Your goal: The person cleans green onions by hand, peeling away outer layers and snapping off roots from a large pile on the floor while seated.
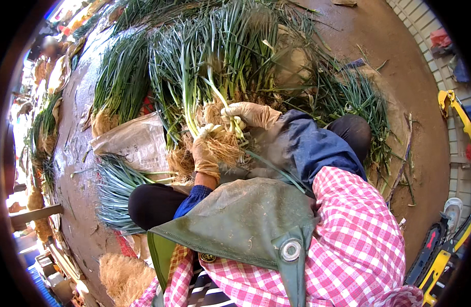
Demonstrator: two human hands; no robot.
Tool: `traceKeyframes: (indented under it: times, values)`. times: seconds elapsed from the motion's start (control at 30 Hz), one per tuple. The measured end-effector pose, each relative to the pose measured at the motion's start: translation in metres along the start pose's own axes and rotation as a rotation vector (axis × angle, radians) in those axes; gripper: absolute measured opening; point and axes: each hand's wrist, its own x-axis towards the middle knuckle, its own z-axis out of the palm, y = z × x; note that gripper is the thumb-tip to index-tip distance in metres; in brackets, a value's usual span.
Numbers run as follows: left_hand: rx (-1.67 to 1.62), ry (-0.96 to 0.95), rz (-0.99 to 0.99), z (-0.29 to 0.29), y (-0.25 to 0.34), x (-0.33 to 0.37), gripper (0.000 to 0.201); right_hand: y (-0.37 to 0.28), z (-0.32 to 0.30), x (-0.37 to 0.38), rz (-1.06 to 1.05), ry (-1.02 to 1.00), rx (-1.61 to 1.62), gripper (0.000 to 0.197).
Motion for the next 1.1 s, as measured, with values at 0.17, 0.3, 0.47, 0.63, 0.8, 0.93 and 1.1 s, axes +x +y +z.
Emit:
traceKeyframes:
  times: [0.17,0.3,0.47,0.63,0.8,0.93,1.1]
  values:
    - [-0.097,-0.135,-0.155,-0.013,-0.033,0.014,0.021,-0.005,0.010,0.006,0.052,0.083,-0.529,0.021]
    - [-0.138,-0.326,-0.184,-0.016,-0.035,0.011,0.021,0.008,0.006,0.032,0.211,0.082,-0.411,0.020]
    - [-0.023,-0.262,-0.130,-0.010,-0.022,0.001,0.024,-0.008,0.016,0.056,0.277,0.333,-0.154,0.021]
    - [0.015,-0.210,-0.111,-0.008,-0.026,0.003,0.020,0.011,0.004,0.052,0.044,0.250,-0.242,0.020]
    - [0.303,-0.235,0.119,-0.002,-0.021,-0.005,0.020,0.013,0.003,0.020,0.260,0.162,-0.530,0.027]
    - [0.466,-0.224,0.224,0.006,-0.019,-0.007,0.022,0.003,0.025,-0.007,0.148,0.244,-0.764,0.037]
    - [0.591,-0.319,0.190,0.004,-0.025,0.001,0.033,-0.004,0.029,-0.016,0.086,0.223,-1.105,0.038]
